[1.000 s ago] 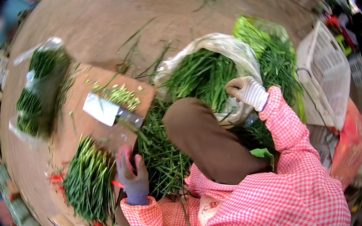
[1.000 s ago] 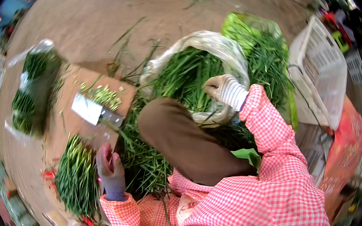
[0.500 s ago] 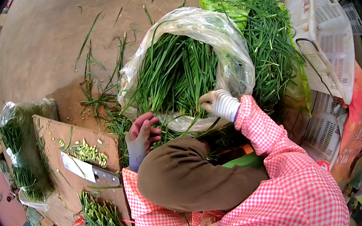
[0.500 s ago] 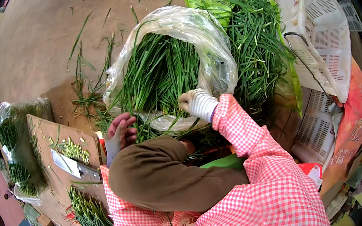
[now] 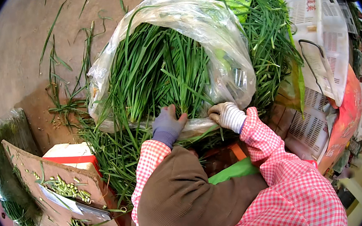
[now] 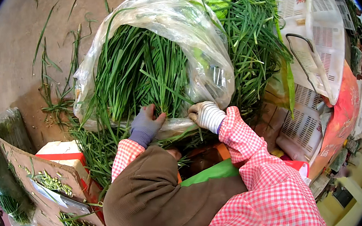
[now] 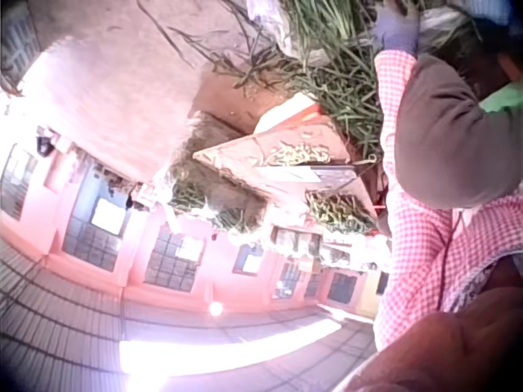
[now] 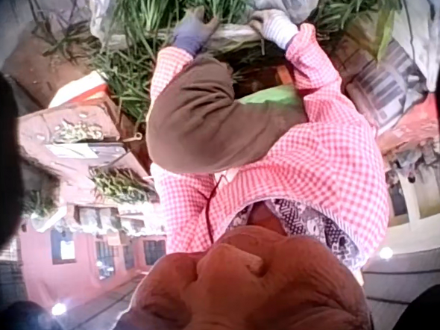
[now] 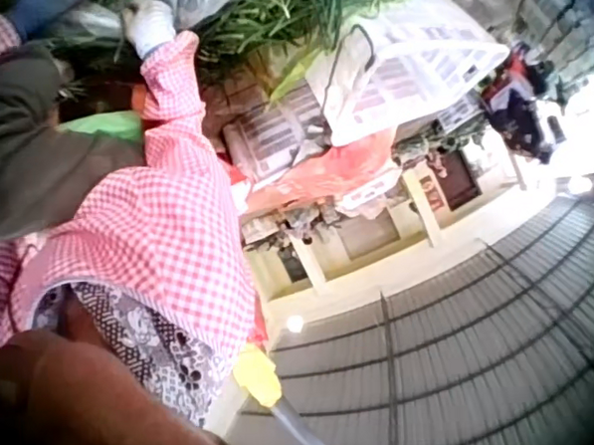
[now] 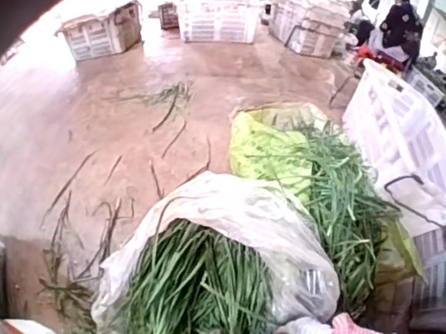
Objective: The person sits on the floor and processes green onions by trimming the root ends with a cleaver, bundling them with red ties, and placing the finished bundles on a wooden board. The person repeatedly picks up bunches from a plastic bag, trims them, and ties them.
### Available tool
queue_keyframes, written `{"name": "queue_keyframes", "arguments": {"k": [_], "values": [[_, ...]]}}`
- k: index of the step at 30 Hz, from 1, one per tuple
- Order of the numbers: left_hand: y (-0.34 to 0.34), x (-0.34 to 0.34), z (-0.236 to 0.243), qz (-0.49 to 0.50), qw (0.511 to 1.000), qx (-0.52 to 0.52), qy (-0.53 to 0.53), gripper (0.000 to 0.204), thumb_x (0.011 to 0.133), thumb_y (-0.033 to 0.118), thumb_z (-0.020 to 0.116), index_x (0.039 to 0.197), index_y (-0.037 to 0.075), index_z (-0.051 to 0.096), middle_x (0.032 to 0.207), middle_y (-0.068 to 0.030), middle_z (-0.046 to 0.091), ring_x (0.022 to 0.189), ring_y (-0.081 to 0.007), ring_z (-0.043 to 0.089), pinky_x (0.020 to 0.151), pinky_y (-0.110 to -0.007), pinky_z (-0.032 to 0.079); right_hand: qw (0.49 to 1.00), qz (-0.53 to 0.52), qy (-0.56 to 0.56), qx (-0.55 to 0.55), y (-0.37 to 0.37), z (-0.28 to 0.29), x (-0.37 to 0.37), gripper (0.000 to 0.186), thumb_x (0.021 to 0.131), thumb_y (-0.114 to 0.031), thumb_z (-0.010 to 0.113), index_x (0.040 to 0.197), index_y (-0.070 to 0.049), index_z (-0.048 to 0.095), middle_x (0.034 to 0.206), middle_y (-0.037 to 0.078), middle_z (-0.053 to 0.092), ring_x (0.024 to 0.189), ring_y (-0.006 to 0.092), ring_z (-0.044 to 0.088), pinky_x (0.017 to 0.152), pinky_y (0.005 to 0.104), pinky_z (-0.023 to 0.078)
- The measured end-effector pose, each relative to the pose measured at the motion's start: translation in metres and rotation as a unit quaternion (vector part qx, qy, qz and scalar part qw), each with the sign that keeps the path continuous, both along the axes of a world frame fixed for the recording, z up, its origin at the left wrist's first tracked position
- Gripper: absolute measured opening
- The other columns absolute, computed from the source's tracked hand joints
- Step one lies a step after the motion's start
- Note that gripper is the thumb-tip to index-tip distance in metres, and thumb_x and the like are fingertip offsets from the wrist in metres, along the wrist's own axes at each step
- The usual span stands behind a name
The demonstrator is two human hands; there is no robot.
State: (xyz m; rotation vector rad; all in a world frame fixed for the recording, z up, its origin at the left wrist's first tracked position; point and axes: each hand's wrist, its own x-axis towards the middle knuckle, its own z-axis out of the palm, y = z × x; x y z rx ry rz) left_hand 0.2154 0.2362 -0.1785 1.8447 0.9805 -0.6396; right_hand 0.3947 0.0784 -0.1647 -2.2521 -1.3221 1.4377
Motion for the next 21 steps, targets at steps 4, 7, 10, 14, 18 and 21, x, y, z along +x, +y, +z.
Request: {"name": "queue_keyframes", "arguments": {"k": [4,7,10,14,18,21], "values": [[0.012,-0.008,0.026,0.075,0.994,-0.033,-0.068,0.057,0.088,0.042,0.054,0.131,0.007,0.042,0.127,-0.0181,0.049,0.109,-0.0336,0.055,0.094,-0.044,0.044,0.995,-0.074,0.049,0.033,0.014,0.013,-0.009,0.021,0.081,-0.023,0.061,0.092,-0.007,0.068,0.083,0.017,0.066,0.08,0.0341,0.063,0.073,0.0403,0.05],[0.049,-0.021,0.044,0.022,0.901,0.388,-0.194,0.085,0.076,0.038,0.072,0.141,0.005,0.029,0.135,-0.028,0.035,0.125,-0.0436,0.035,0.101,-0.049,0.035,0.988,-0.098,0.05,0.104,0.025,0.009,-0.018,0.021,0.082,-0.023,0.06,0.092,-0.006,0.067,0.084,0.016,0.066,0.08,0.0334,0.063,0.073,0.0403,0.05],[0.066,-0.035,0.026,0.008,0.923,0.376,-0.078,0.108,0.069,0.046,0.076,0.146,0.006,0.013,0.14,-0.0304,0.026,0.129,-0.0445,0.027,0.107,-0.052,0.025,0.985,-0.071,0.087,0.132,0.043,0.017,-0.036,0.02,0.082,-0.022,0.059,0.092,-0.006,0.067,0.085,0.016,0.066,0.08,0.033,0.063,0.073,0.04,0.05],[0.076,-0.036,-0.02,0.038,0.951,0.272,0.14,0.114,0.068,0.049,0.076,0.147,0.006,0.006,0.141,-0.0281,0.029,0.125,-0.0412,0.037,0.105,-0.046,0.032,0.987,-0.009,0.086,0.136,0.056,0.02,-0.053,0.022,0.083,-0.022,0.058,0.093,-0.005,0.067,0.085,0.017,0.065,0.081,0.0343,0.063,0.074,0.0413,0.05],[0.106,-0.059,-0.034,0.128,0.976,0.15,0.093,0.107,0.07,0.045,0.074,0.146,0.005,0.011,0.132,-0.0257,0.045,0.114,-0.0362,0.053,0.096,-0.041,0.043,0.981,-0.069,0.143,0.109,0.075,0.019,-0.058,0.024,0.082,-0.024,0.06,0.094,-0.005,0.067,0.088,0.019,0.066,0.083,0.0352,0.063,0.075,0.0393,0.051],[0.101,-0.052,-0.011,0.111,0.974,0.194,0.022,0.093,0.072,0.033,0.073,0.143,0.003,0.021,0.119,-0.0259,0.053,0.106,-0.0369,0.056,0.092,-0.041,0.045,0.957,-0.165,0.211,0.11,0.101,0.009,-0.07,0.034,0.081,-0.023,0.066,0.105,0.0,0.064,0.092,0.016,0.068,0.08,0.0218,0.067,0.074,0.0313,0.052]]}}
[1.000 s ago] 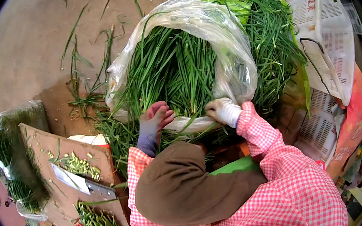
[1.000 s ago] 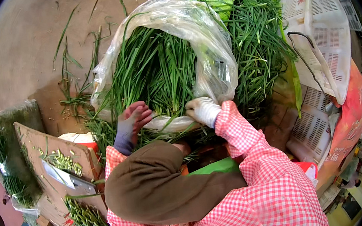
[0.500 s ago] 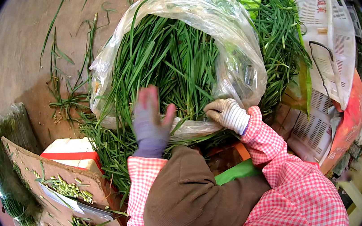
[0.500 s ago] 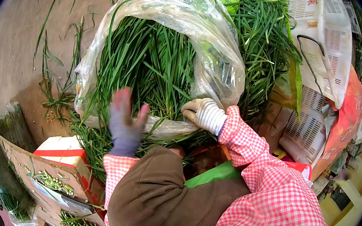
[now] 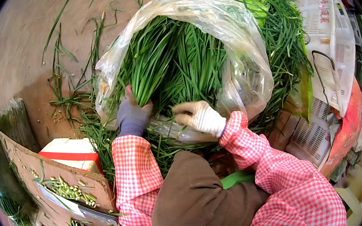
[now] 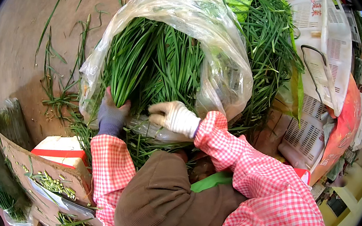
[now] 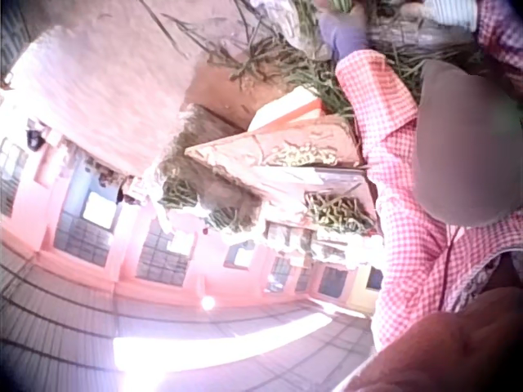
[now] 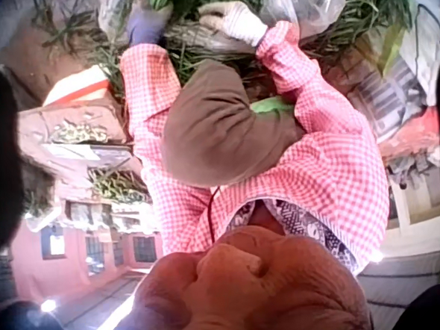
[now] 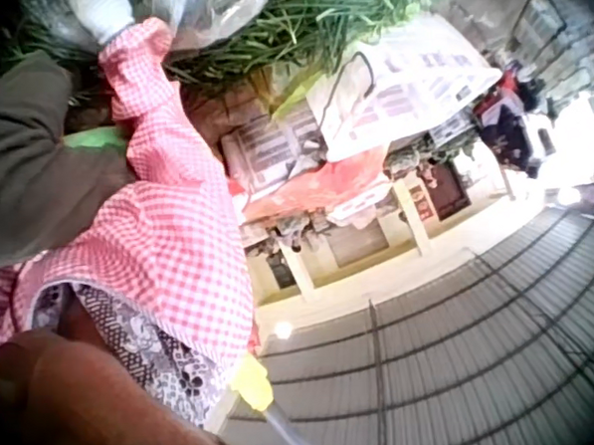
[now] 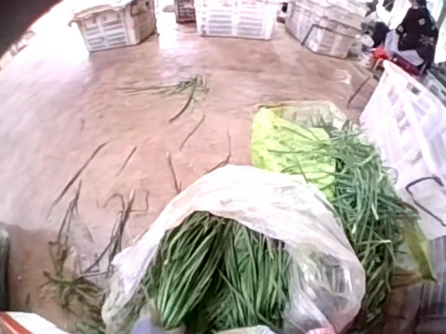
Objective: The person sits on the floor and processes green onions by trimming the root ends with a cleaver, bundling them with red ties, and placing the finished bundles on a wooden board. The person repeatedly picks up bunches from a plastic bag, trims them, and ties them.
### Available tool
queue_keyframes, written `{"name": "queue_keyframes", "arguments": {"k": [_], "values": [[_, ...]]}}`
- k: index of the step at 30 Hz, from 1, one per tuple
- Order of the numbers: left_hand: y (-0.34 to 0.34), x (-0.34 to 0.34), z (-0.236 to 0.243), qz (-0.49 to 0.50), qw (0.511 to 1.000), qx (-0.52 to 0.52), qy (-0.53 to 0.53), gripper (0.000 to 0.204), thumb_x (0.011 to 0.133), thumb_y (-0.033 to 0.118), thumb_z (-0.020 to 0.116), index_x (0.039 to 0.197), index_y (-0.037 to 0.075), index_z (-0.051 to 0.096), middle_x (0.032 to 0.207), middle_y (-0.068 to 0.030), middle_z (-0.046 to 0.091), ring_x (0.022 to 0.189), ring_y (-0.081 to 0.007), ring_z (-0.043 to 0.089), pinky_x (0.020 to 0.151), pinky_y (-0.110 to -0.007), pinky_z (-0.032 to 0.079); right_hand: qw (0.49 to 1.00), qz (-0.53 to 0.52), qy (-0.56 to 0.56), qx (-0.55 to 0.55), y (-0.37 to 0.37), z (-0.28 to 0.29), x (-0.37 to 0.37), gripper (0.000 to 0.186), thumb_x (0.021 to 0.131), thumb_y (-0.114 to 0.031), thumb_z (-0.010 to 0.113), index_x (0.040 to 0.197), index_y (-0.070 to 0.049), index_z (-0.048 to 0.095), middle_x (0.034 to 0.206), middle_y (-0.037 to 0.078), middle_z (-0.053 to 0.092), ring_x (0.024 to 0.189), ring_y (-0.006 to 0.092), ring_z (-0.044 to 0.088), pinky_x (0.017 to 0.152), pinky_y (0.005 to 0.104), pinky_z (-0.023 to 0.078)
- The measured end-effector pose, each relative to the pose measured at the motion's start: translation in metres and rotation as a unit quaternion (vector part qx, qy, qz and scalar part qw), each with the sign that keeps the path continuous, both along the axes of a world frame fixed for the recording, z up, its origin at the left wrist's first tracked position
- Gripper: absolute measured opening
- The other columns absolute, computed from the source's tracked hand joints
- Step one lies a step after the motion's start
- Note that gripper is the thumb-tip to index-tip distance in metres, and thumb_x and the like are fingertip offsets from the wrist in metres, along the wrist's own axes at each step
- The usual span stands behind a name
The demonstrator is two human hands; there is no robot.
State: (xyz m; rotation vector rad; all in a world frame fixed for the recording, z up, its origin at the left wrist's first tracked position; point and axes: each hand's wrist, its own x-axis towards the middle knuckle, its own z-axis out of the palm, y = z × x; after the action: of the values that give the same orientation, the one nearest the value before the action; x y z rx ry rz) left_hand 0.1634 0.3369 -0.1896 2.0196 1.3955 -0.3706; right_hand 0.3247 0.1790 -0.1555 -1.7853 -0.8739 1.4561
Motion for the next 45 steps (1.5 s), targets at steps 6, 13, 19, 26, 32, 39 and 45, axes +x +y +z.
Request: {"name": "queue_keyframes", "arguments": {"k": [6,13,19,26,32,39,45], "values": [[-0.07,0.042,0.048,-0.091,0.991,-0.059,-0.081,0.094,0.07,0.034,0.07,0.142,-0.002,0.02,0.121,-0.0259,0.046,0.112,-0.0407,0.046,0.094,-0.044,0.041,0.993,-0.107,-0.012,0.058,0.01,-0.035,0.006,0.057,0.072,-0.042,0.077,0.105,0.001,0.062,0.087,0.014,0.068,0.078,0.0204,0.064,0.072,0.0336,0.052],[-0.091,0.036,0.033,0.256,0.796,-0.406,-0.369,0.063,0.082,0.012,0.063,0.139,0.006,0.036,0.098,-0.0108,0.056,0.085,-0.0172,0.057,0.076,-0.029,0.047,0.988,-0.081,0.012,-0.133,0.004,-0.012,0.04,0.033,0.068,-0.019,0.075,0.095,-0.001,0.065,0.08,0.01,0.067,0.072,0.0167,0.064,0.068,0.032,0.052],[-0.088,0.019,0.019,0.37,0.794,-0.308,-0.372,0.067,0.084,0.02,0.067,0.139,0.002,0.033,0.108,-0.0138,0.056,0.091,-0.0158,0.056,0.076,-0.027,0.048,0.989,-0.122,0.017,-0.085,-0.016,-0.023,0.067,0.034,0.069,-0.021,0.072,0.096,-0.001,0.067,0.079,0.01,0.069,0.071,0.017,0.064,0.066,0.0311,0.051],[-0.09,0.059,0.027,0.184,0.859,-0.366,-0.308,0.05,0.075,0.038,0.075,0.107,0.004,0.058,0.071,-0.0028,0.06,0.06,-0.0095,0.05,0.052,-0.028,0.042,0.981,-0.14,0.125,-0.046,-0.032,-0.032,0.066,0.035,0.08,-0.017,0.066,0.108,0.004,0.06,0.089,0.008,0.067,0.071,0.0159,0.063,0.066,0.0284,0.05],[-0.113,0.065,0.026,0.24,0.862,-0.335,-0.295,0.06,0.063,0.024,0.077,0.114,-0.001,0.058,0.101,-0.0188,0.065,0.098,-0.0279,0.061,0.086,-0.037,0.046,0.994,-0.05,0.075,-0.054,-0.037,-0.034,0.075,0.034,0.081,-0.025,0.065,0.104,0.001,0.06,0.092,0.003,0.062,0.078,0.0121,0.056,0.072,0.0282,0.045],[-0.095,0.024,0.008,0.29,0.843,-0.42,-0.171,0.05,0.067,0.017,0.07,0.114,0.001,0.059,0.103,-0.0228,0.064,0.098,-0.0301,0.062,0.077,-0.036,0.049,0.99,-0.047,0.128,-0.039,-0.04,-0.034,0.081,0.038,0.078,-0.026,0.068,0.103,0.002,0.06,0.09,0.004,0.063,0.074,0.0145,0.059,0.069,0.0273,0.047],[-0.126,0.062,-0.017,0.196,0.9,-0.287,-0.264,0.042,0.07,0.029,0.068,0.096,-0.003,0.062,0.086,-0.0229,0.065,0.08,-0.0306,0.063,0.072,-0.04,0.049,0.998,-0.029,0.004,-0.05,-0.026,-0.004,0.05,0.026,0.074,-0.014,0.069,0.095,0.0,0.066,0.084,0.006,0.068,0.072,0.0151,0.062,0.067,0.0293,0.049]]}}
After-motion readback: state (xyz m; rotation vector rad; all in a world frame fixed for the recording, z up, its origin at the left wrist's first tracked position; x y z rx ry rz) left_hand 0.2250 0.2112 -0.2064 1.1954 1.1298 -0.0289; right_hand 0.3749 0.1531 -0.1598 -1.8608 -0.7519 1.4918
